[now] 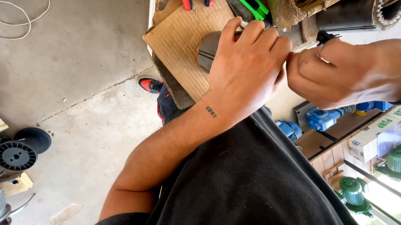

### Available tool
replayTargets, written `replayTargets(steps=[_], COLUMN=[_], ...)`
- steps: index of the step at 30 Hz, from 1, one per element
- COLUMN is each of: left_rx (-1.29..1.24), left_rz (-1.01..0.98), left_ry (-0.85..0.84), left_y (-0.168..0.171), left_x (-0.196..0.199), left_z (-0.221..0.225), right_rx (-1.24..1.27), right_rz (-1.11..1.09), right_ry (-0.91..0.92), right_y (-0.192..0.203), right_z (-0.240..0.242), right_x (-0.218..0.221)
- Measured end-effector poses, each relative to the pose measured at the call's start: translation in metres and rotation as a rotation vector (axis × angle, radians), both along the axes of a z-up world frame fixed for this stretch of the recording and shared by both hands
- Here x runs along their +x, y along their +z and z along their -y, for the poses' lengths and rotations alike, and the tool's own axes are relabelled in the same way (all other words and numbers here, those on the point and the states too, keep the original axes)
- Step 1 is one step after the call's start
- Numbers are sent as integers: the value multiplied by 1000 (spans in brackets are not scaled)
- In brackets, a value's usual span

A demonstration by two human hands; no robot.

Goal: Repairing an electric motor stator by organizing and insulating the copper windings

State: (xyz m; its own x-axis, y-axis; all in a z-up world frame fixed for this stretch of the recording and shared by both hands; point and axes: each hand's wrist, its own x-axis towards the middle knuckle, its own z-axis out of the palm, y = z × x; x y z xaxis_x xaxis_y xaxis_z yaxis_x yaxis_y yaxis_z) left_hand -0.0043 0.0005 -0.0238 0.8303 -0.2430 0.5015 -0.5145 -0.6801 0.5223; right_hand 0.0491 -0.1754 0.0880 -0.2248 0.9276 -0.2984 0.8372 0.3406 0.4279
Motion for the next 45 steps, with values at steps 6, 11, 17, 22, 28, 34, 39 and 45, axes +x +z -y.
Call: replayTargets(steps=[6,11,17,22,28,34,39,45], left_rx=[59,65,32,34,-25,-76,-62,-97], left_rz=[-86,-41,-14,-17,2,54,-3,38], left_ry=[-46,-14,-7,-14,41,83,8,41], left_y=[2,3,7,5,0,-6,-5,-7], left_x=[-2,-2,-2,-5,-6,-6,-6,-4], left_z=[-2,-3,-7,-6,0,5,-4,0], right_rx=[267,830,1032,673,306,256,-65,19], right_rz=[-373,-867,-1363,-1470,-1178,-972,-160,-141], right_ry=[-995,-1456,-1849,-2035,-2356,-2201,-693,238], right_y=[8,-37,-55,-33,-11,-5,-35,-18], right_z=[19,76,32,4,-25,-30,41,-2], right_x=[-25,-93,-109,-66,-33,-39,-18,7])
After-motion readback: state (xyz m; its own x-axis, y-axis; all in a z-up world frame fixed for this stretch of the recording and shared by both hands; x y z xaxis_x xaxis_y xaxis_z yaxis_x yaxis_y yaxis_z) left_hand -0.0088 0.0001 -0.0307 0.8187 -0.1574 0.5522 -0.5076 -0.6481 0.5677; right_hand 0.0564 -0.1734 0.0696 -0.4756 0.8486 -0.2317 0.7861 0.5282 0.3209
